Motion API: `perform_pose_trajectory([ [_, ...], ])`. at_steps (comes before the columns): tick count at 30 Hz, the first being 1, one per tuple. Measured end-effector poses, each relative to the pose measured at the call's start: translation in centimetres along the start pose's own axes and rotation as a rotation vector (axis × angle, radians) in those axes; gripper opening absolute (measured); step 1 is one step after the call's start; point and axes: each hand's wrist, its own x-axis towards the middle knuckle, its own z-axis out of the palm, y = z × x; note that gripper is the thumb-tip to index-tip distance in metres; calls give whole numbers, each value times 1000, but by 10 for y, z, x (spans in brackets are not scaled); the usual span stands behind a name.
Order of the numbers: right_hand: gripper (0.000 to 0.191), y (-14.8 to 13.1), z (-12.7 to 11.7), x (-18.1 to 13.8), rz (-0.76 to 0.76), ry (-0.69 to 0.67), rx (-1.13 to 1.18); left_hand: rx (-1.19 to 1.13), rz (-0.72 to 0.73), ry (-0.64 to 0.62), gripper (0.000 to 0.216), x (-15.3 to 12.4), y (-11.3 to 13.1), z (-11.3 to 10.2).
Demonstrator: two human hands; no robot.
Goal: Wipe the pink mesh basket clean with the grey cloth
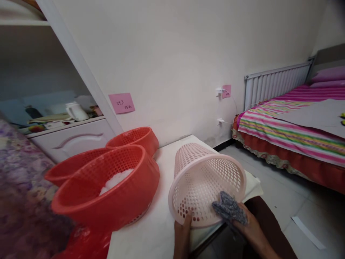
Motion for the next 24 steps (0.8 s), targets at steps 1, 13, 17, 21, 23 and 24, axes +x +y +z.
perform_pose_trajectory([
  [1, 26, -11, -11, 5, -36, -15, -60, -13, 1, 4, 59, 0, 1, 0],
  [13, 47, -8, -7, 0, 51, 116, 34, 56, 35, 11, 51, 4, -11, 0],
  [17, 50, 17, 29, -18, 54, -21, 253, 70, 37, 12, 49, 3, -7, -1],
  [21, 48, -4, 7, -8, 91, -3, 208, 55, 20, -6, 56, 1, -5, -1],
  [23, 45, -23, -18, 4, 90, 66, 110, 37, 18, -22, 61, 2, -5, 0],
  [24, 44, -33, -31, 10, 69, 109, 58, 28, 19, -26, 61, 2, -5, 0],
])
